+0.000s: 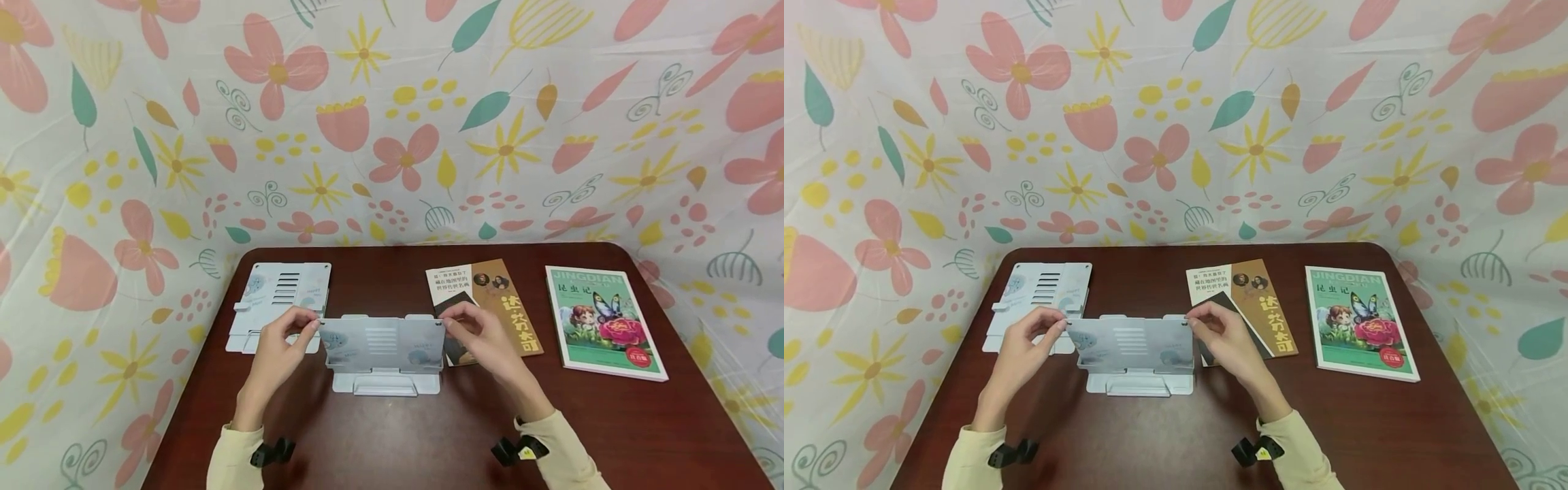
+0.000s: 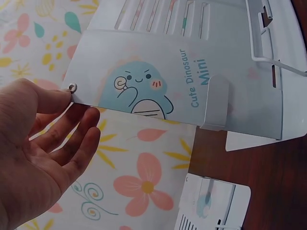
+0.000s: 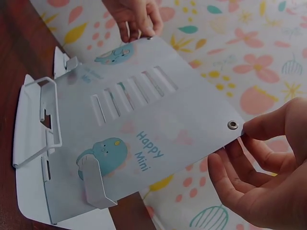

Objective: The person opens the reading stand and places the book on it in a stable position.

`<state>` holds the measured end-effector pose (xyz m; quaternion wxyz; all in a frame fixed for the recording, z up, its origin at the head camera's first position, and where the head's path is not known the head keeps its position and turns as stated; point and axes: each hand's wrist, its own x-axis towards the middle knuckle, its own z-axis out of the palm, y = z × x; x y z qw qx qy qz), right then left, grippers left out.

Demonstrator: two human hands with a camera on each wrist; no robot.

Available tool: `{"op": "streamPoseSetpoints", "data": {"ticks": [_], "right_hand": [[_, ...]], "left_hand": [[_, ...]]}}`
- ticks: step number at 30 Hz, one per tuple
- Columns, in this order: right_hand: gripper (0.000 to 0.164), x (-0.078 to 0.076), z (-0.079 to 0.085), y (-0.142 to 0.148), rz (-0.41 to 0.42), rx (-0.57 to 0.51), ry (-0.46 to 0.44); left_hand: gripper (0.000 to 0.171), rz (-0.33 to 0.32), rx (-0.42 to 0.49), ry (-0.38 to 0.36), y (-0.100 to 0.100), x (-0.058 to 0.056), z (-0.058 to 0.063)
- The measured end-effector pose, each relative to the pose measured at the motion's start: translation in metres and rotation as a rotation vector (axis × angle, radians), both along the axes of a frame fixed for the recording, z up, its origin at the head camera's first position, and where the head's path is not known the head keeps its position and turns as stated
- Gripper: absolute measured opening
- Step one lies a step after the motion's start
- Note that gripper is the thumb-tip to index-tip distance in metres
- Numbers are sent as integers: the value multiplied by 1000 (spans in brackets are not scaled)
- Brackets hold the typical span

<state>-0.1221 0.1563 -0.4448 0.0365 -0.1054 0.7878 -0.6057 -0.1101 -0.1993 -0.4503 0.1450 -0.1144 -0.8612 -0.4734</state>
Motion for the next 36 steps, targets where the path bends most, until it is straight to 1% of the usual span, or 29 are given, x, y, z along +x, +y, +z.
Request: {"op": "streamPoseSetpoints", "data": {"ticks": [3, 5, 12, 16, 19, 24, 28, 32, 36], "right_hand": [[11, 6, 1, 1, 11, 9, 31], [10, 11, 2, 2, 15, 16, 33], [10, 23, 6, 2, 42, 12, -6], [10, 29, 5, 3, 51, 6, -18], [9, 32, 3, 3, 58, -7, -10], [7, 40, 0, 4, 66, -18, 14], [10, 50, -4, 5, 80, -56, -16], [12, 59, -6, 7, 104, -87, -30], [12, 67, -8, 8, 129, -117, -32]], "left_hand": [[6, -16, 10, 9, 0, 6, 2], [6, -20, 14, 9, 0, 10, 2], [10, -8, 34, 1, 0, 23, 2], [10, -14, 48, -3, -1, 30, 1], [11, -22, 47, 6, -2, 35, 1], [13, -20, 17, 55, -3, 45, -1], [16, -5, -17, 104, -1, 56, -3], [21, 7, 0, 104, 0, 67, -5], [26, 17, 13, 94, -1, 75, -9]]}}
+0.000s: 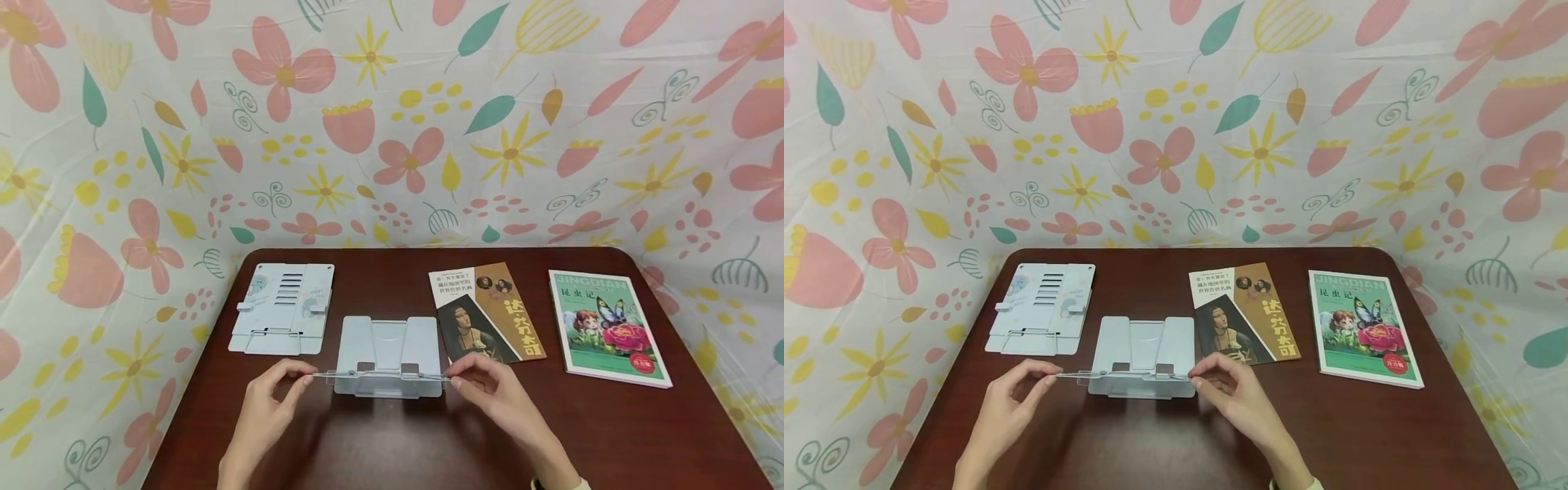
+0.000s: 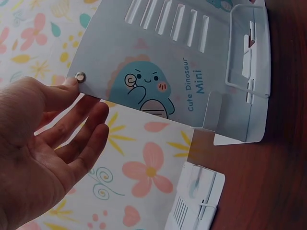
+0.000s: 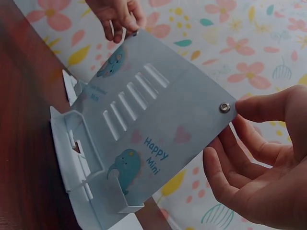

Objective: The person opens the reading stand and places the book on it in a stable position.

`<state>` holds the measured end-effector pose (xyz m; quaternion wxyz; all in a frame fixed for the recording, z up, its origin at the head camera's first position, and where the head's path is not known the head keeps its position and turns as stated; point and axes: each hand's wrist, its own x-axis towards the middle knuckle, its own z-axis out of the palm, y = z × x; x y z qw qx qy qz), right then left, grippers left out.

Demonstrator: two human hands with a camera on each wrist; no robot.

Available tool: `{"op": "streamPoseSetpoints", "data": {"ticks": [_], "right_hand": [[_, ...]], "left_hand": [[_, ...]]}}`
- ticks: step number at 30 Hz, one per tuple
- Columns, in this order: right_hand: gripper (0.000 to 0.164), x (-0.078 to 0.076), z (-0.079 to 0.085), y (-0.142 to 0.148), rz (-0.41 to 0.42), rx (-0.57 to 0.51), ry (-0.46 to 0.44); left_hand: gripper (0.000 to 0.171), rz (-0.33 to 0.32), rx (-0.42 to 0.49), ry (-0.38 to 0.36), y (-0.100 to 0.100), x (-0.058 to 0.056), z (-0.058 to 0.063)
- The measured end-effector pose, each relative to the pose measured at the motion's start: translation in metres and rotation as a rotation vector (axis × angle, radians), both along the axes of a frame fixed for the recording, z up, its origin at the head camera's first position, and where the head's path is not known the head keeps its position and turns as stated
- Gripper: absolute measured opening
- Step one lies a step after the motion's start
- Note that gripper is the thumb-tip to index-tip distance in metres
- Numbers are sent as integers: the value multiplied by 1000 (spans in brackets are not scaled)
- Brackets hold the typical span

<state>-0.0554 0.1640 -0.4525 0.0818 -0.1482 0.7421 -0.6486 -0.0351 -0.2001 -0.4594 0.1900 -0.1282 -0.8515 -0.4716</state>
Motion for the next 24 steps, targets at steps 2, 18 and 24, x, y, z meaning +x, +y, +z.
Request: {"op": "streamPoseSetpoints", "data": {"ticks": [2, 18, 24], "right_hand": [[12, 3, -1, 1, 7, -15, -1], [13, 8, -7, 0, 19, -81, 49], [8, 7, -8, 0, 21, -99, 68]], "left_hand": [[28, 3, -7, 13, 0, 2, -2], [28, -26, -38, 75, -3, -1, 2], [25, -45, -51, 79, -8, -5, 5]]}}
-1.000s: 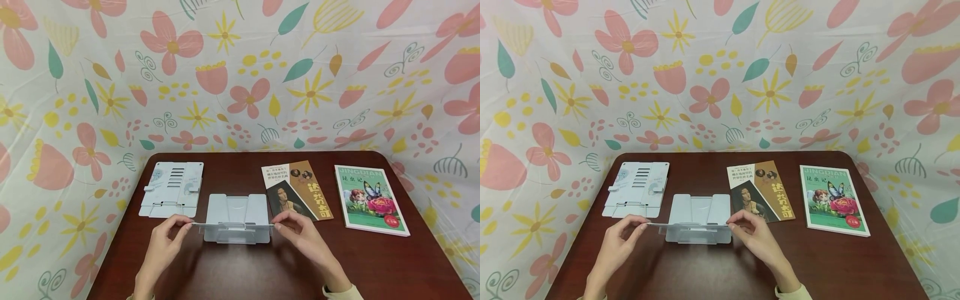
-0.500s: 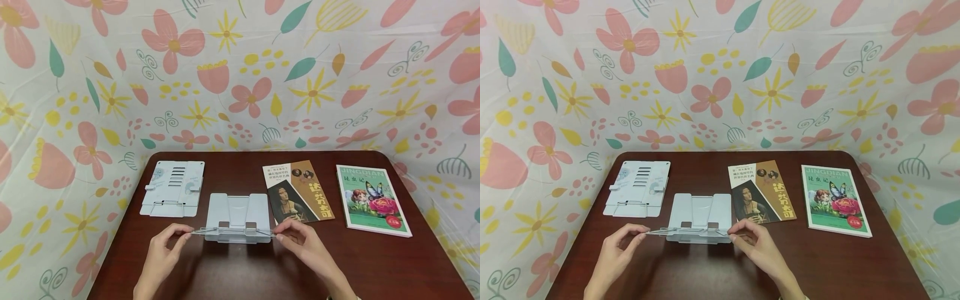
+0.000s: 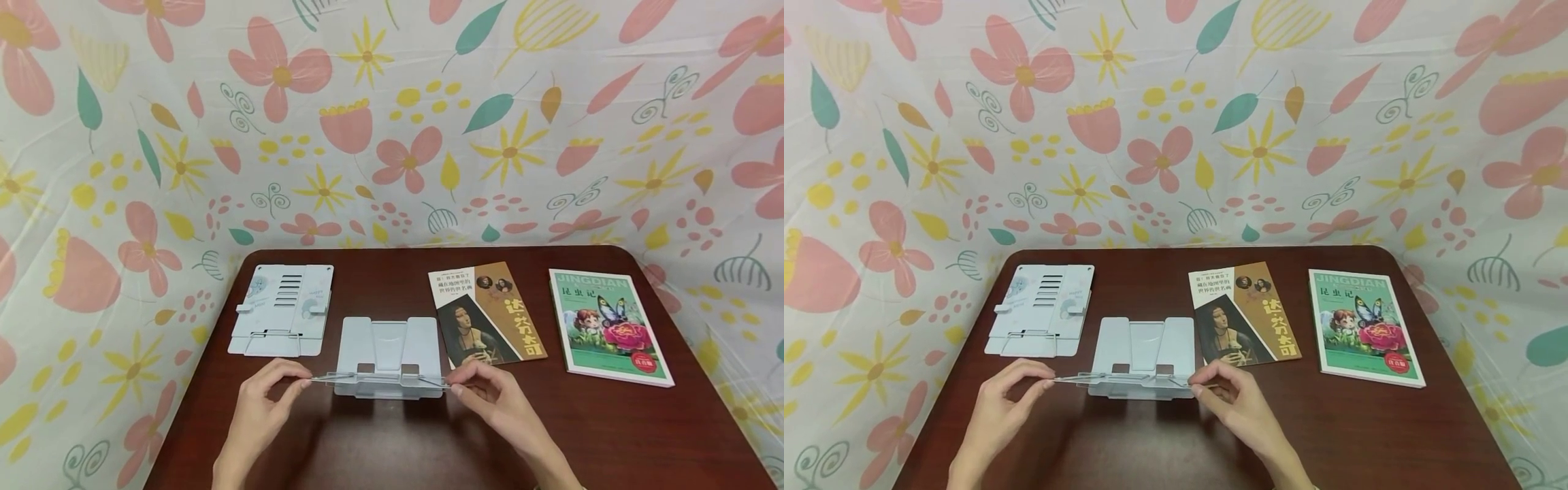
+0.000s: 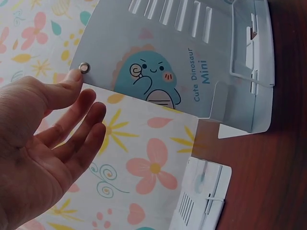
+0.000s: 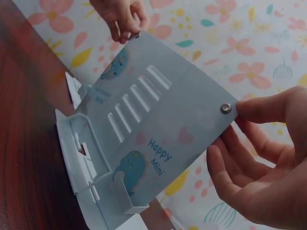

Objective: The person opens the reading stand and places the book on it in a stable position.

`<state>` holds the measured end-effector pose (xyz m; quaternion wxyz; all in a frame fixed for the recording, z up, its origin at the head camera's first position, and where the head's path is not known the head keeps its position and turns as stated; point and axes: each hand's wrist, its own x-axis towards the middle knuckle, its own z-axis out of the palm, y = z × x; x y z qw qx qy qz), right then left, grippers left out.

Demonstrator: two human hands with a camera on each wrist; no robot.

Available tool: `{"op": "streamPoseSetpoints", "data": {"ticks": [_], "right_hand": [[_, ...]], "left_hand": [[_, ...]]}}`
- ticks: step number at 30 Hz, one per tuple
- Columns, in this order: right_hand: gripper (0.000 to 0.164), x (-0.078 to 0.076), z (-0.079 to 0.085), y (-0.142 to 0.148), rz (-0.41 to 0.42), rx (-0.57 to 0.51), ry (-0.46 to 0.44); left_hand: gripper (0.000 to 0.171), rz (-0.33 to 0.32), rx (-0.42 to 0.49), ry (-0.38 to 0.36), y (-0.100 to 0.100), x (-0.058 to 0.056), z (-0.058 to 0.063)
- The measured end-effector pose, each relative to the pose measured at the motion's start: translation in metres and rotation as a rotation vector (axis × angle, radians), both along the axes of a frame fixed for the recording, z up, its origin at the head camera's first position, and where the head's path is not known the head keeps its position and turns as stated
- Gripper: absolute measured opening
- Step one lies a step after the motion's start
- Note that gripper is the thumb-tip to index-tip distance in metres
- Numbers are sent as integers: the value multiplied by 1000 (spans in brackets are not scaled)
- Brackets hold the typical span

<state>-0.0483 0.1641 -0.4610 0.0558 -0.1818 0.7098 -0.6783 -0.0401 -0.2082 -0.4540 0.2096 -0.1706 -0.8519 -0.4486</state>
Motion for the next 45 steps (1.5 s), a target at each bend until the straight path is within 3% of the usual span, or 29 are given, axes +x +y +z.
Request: {"op": "streamPoseSetpoints", "data": {"ticks": [4, 14, 20, 23, 28, 32, 37, 45], "right_hand": [[4, 1, -1, -3, 30, -25, 12], [3, 5, -7, -14, 86, -67, 37], [6, 5, -6, -22, 104, -78, 31], [7, 4, -5, -26, 113, -76, 18], [7, 2, -5, -34, 108, -72, 24], [8, -2, -7, -41, 92, -55, 50], [7, -10, -8, -51, 68, -30, 32], [7, -28, -9, -69, 24, -6, -21]], "left_hand": [[26, -1, -16, 19, -3, -6, 1], [27, 68, -75, 31, -8, -26, 8], [18, 111, -61, -24, -8, -38, 7], [16, 163, -68, -50, -5, -47, 8], [10, 272, -47, -84, 9, -60, 10], [7, 317, -7, -106, 25, -66, 10], [9, 321, 80, -172, 49, -65, 7], [49, 253, 108, -274, 80, -60, 4]]}}
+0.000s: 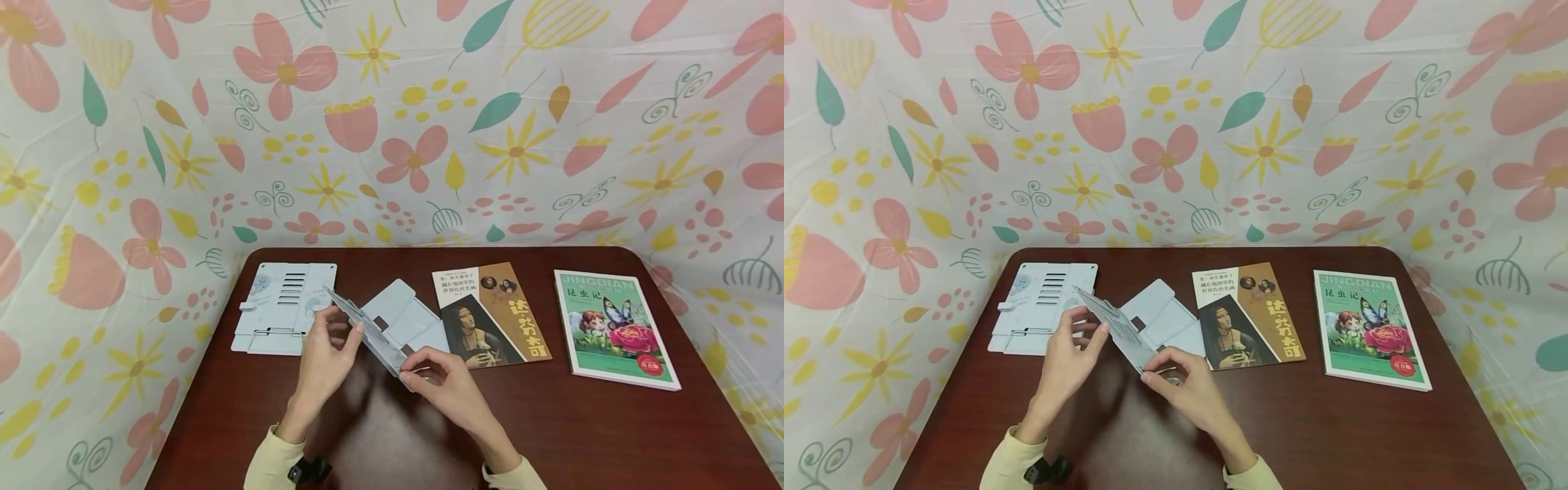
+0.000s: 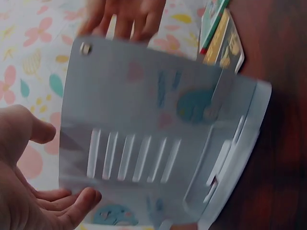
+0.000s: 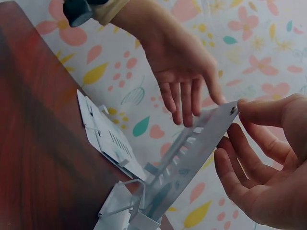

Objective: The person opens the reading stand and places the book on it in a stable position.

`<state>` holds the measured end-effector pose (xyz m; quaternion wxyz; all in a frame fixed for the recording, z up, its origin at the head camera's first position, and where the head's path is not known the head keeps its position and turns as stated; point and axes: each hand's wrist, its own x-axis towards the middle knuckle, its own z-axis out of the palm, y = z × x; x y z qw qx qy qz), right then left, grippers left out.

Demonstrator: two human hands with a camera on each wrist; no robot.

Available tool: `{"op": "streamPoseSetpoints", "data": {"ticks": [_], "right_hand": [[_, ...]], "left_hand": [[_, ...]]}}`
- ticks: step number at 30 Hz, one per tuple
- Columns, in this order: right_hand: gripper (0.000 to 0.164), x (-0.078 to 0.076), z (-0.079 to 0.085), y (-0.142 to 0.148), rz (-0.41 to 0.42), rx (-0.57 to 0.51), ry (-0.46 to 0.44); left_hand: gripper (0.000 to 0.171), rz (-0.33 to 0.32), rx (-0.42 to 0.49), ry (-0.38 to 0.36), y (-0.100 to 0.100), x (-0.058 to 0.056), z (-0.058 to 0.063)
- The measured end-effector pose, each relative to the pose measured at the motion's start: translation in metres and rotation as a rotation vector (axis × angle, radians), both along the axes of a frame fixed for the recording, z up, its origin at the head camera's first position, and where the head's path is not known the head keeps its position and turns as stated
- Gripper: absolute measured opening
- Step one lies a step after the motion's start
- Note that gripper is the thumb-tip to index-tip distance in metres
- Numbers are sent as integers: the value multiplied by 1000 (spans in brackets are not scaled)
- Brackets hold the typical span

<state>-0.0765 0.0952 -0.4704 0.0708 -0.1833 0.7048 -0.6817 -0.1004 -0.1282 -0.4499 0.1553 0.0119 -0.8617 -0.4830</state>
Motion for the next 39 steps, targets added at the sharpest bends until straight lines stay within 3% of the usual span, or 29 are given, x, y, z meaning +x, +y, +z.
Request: {"op": "streamPoseSetpoints", "data": {"ticks": [13, 20, 33, 39], "right_hand": [[9, -25, -3, -23, -3, 6, 16], [13, -35, -8, -33, -27, 48, -29], [14, -53, -13, -57, -26, 96, 9], [10, -45, 16, -71, -39, 93, 31]], "left_hand": [[70, -114, -11, -4, 19, 0, -2], [74, -132, -35, 12, 18, -1, -4], [66, -141, -7, -37, 8, -2, -5], [63, -132, 5, -27, 2, -5, -7]]}}
